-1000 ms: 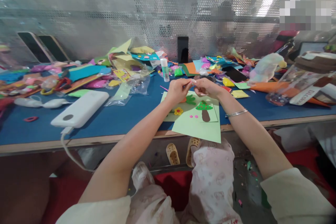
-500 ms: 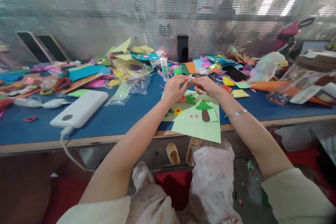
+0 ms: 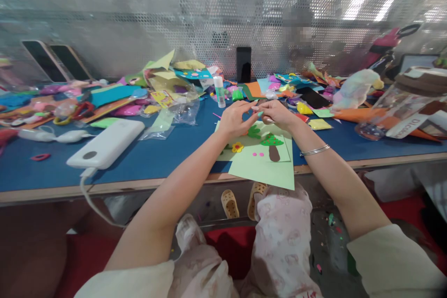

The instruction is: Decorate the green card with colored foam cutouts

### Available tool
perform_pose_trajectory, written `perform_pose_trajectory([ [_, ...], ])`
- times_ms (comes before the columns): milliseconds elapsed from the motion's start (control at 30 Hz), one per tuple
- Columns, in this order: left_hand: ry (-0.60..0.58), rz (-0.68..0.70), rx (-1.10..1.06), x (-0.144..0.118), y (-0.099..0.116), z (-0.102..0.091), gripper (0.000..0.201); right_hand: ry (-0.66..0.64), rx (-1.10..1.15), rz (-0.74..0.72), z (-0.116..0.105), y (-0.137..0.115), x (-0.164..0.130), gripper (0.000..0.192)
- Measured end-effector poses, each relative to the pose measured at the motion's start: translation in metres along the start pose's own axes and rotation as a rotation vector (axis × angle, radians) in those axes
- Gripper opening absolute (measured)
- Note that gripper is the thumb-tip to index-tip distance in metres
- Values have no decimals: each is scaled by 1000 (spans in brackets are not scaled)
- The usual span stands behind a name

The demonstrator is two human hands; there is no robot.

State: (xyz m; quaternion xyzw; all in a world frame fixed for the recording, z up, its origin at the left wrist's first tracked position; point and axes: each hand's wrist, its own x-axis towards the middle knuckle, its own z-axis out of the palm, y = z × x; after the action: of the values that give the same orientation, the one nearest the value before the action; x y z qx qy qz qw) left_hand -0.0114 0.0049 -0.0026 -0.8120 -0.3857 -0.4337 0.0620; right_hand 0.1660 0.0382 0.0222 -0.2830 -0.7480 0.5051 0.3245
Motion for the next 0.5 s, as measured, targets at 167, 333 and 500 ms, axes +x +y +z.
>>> perform_pose_trajectory([
  [167, 4, -3, 56, 2, -2, 3, 43, 25, 28, 16, -1, 4, 1, 27],
  [333, 54, -17, 123, 2, -8, 7, 41, -24, 144, 72, 3, 0, -1, 47],
  [500, 49, -3, 280, -2, -11, 8, 41, -108, 204, 158, 8, -10, -6, 54],
])
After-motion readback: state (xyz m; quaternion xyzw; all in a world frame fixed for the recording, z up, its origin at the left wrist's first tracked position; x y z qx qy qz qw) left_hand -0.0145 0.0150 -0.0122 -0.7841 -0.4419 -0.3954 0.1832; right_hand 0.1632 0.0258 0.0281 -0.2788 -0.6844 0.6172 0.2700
